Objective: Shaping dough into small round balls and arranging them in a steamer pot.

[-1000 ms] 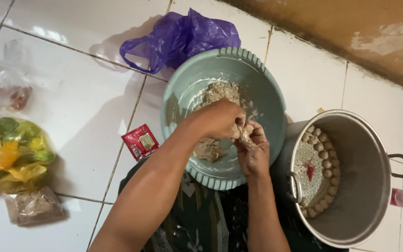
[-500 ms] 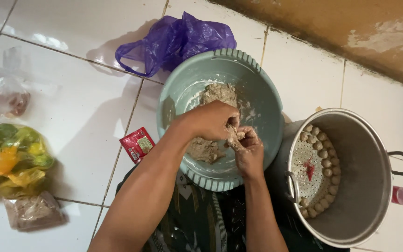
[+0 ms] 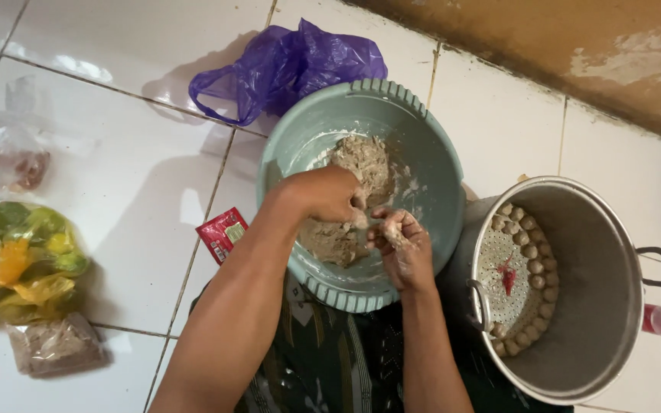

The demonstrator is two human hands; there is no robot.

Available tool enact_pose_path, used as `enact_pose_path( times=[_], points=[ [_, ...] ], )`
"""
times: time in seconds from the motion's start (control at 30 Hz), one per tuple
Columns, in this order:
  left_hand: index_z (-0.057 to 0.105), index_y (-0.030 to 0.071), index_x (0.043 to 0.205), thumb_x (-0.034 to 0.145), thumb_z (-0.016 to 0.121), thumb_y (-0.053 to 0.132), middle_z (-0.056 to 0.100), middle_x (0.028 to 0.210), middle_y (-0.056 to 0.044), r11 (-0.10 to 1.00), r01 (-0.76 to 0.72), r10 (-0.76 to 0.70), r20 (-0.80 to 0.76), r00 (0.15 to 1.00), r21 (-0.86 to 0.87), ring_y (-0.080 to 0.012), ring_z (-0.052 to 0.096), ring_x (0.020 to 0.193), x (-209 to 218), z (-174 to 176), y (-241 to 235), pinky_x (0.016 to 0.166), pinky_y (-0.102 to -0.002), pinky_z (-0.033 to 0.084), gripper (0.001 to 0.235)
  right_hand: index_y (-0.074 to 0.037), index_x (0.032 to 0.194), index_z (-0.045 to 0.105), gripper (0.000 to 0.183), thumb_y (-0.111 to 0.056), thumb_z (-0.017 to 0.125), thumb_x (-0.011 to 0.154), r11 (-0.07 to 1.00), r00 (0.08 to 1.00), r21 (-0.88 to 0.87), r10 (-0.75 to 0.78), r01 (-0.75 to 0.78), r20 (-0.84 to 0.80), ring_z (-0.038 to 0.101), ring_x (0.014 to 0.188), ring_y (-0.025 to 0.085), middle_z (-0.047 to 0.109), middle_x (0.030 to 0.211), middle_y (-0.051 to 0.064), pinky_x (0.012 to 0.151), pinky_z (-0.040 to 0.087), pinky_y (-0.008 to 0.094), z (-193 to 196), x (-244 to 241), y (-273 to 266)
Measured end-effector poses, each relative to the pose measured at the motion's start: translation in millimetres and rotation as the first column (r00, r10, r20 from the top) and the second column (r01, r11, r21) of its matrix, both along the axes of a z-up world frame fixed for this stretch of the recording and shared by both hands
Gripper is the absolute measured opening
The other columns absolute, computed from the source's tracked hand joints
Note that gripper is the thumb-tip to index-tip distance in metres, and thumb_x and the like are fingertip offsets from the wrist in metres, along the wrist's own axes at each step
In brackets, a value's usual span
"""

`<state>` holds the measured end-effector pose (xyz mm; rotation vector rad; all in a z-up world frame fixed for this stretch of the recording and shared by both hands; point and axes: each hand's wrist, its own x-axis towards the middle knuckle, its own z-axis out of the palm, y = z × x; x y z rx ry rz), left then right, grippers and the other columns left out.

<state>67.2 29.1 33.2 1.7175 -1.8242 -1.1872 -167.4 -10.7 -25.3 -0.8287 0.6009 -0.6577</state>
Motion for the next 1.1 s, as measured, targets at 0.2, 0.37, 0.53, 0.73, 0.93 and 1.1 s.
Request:
enact_pose_path(
  times=[0.2, 0.37, 0.53, 0.73, 0.93, 1.1],
  points=[
    [0.08, 0.013, 0.102, 0.086, 0.072, 0.018, 0.08, 0.097, -0.014, 0.973, -0.007, -0.023, 0.127, 0.992, 0.23, -0.0279, 0.077, 0.081, 0, -4, 1, 0.075, -0.045, 0.058, 0.019, -0.016, 0.107, 0.068, 0.017, -0.009, 0.065, 0.091, 0.992, 0.965, -0.007, -0.123, 0.125, -0.23, 0.05, 0.058, 0.009, 0.066, 0.087, 0.006, 0.046, 0.04, 0.024, 16, 9, 0],
    [0.08, 0.004, 0.096, 0.086, 0.075, 0.014, 0.077, 0.097, -0.019, 0.974, -0.045, -0.007, 0.227, 0.974, 0.22, -0.0295, 0.075, 0.085, -1, -15, 2, 0.077, -0.045, 0.058, 0.016, -0.013, 0.084, 0.051, 0.04, -0.044, 0.055, 0.11, 0.974, 0.969, 0.092, -0.19, 0.206, -0.156, 0.032, 0.046, 0.007, 0.038, 0.063, -0.004, 0.036, 0.025, 0.025, -29, -18, -15],
    [0.079, 0.001, 0.093, 0.084, 0.082, 0.026, 0.077, 0.098, -0.018, 0.958, -0.031, -0.035, 0.225, 0.974, 0.286, -0.0292, 0.075, 0.087, -7, 17, 8, 0.08, -0.044, 0.059, 0.027, -0.012, 0.082, 0.052, 0.065, -0.063, 0.043, 0.123, 0.988, 0.951, 0.152, -0.051, 0.004, 0.306, 0.038, 0.05, 0.012, 0.037, 0.067, -0.001, 0.041, 0.033, 0.028, -8, -6, -10],
    [0.075, 0.01, 0.102, 0.078, 0.087, 0.035, 0.076, 0.101, -0.012, 0.987, -0.096, 0.082, 0.11, 0.991, 0.127, -0.0265, 0.073, 0.092, -25, 56, 5, 0.084, -0.043, 0.056, 0.037, -0.008, 0.123, 0.064, 0.034, -0.019, 0.065, 0.091, 0.989, 0.972, -0.096, -0.128, 0.111, -0.199, 0.069, 0.107, 0.016, 0.067, 0.121, 0.006, 0.091, 0.058, 0.032, 10, 14, -2],
    [0.071, 0.012, 0.107, 0.073, 0.077, 0.003, 0.075, 0.104, -0.01, 0.961, -0.158, 0.173, 0.048, 0.984, -0.226, -0.0293, 0.072, 0.092, -45, 31, -5, 0.08, -0.043, 0.057, 0.036, -0.003, 0.123, 0.064, 0.026, -0.009, 0.064, 0.098, 0.973, 0.971, -0.068, -0.227, 0.222, -0.072, 0.071, 0.1, 0.021, 0.071, 0.12, 0.009, 0.087, 0.06, 0.039, -13, -1, -12],
    [0.078, 0.011, 0.098, 0.08, 0.073, -0.003, 0.075, 0.102, -0.016, 0.978, -0.171, 0.172, -0.001, 0.985, -0.12, -0.0325, 0.074, 0.092, -42, 48, 1, 0.083, -0.045, 0.057, 0.023, 0.0, 0.115, 0.064, 0.017, -0.006, 0.067, 0.099, 0.979, 0.979, -0.065, -0.198, 0.195, -0.043, 0.07, 0.096, 0.02, 0.07, 0.109, 0.01, 0.091, 0.06, 0.037, -15, 0, -10]
  ],
)
